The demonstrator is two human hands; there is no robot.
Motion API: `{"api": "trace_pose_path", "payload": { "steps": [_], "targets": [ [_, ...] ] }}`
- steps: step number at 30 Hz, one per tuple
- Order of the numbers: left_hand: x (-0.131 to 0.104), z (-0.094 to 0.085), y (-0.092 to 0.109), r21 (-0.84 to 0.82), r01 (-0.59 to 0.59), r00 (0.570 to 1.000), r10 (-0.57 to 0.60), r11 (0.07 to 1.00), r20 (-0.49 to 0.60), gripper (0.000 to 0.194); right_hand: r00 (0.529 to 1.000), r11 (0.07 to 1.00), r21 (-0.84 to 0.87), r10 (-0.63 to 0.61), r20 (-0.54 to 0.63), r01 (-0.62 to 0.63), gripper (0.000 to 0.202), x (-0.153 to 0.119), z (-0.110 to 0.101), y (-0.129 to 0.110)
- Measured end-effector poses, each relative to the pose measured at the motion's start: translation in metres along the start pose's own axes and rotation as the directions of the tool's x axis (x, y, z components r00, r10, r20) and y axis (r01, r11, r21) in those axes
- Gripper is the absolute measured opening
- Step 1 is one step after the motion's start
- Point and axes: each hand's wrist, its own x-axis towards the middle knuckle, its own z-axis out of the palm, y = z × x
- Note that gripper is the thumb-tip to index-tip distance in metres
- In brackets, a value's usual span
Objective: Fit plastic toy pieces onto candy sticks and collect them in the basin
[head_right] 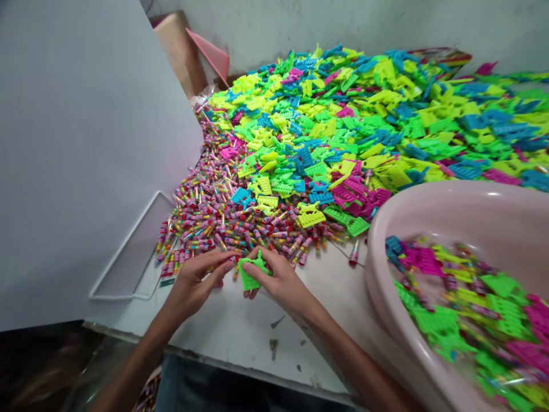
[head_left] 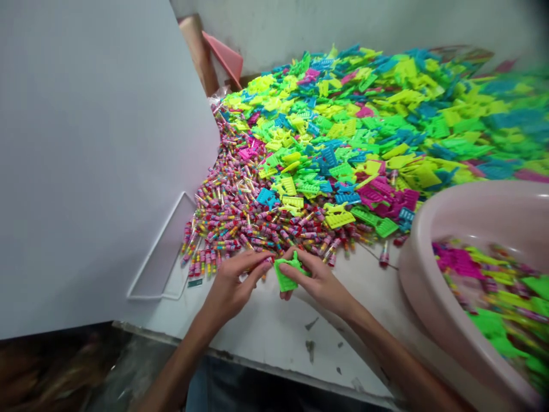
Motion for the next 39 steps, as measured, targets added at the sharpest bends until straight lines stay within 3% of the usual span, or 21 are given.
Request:
{"api": "trace_pose_path", "payload": {
  "steps": [3,8,12,15,18,22,31,39],
  "targets": [
    [-0.002,-0.005,-0.005,-0.021,0.021,0.998,-0.02,1.0,0.066,0.025,1.0,1.0,0.009,-0.023,-0.01,0.023,0.029,0.0,0.005,0.006],
    [-0.012,-0.012,-0.012,-0.01,-0.007,0.994,0.008,1.0,0.108,0.024,0.991,0.963,-0.239,-0.132,-0.003,0.127,0.025,-0.002,0.012,0.013],
    [-0.016,-0.011,-0.011,0.207,-0.132,0.984,0.102,0.969,0.149,0.029,1.0,0.997,-0.072,-0.02,0.003,0.02,0.031,0.001,0.016,0.019],
    [-0.017,-0.004,-0.005,0.572,-0.236,0.972,0.178,0.786,0.156,0.034,0.999,1.0,-0.013,0.013,-0.048,-0.014,0.036,0.007,0.018,0.021],
    [-0.02,0.007,0.0,0.749,-0.249,0.966,0.212,0.614,0.147,0.055,0.989,0.989,-0.142,-0.064,-0.133,0.045,0.036,0.008,0.018,0.02],
    [-0.022,0.013,-0.003,0.762,-0.292,0.951,0.261,0.578,0.166,0.049,0.988,0.989,-0.141,-0.067,-0.141,0.047,0.036,0.005,0.018,0.019],
    [-0.026,0.006,-0.014,0.729,-0.429,0.882,0.422,0.533,0.21,0.037,0.986,0.995,-0.091,-0.063,-0.153,0.049,0.044,0.005,0.027,0.025],
    [-0.046,0.032,0.005,0.682,-0.477,0.84,0.516,0.555,0.168,0.033,0.958,0.994,-0.107,-0.062,-0.279,0.034,0.041,-0.033,0.035,0.015]
  ]
}}
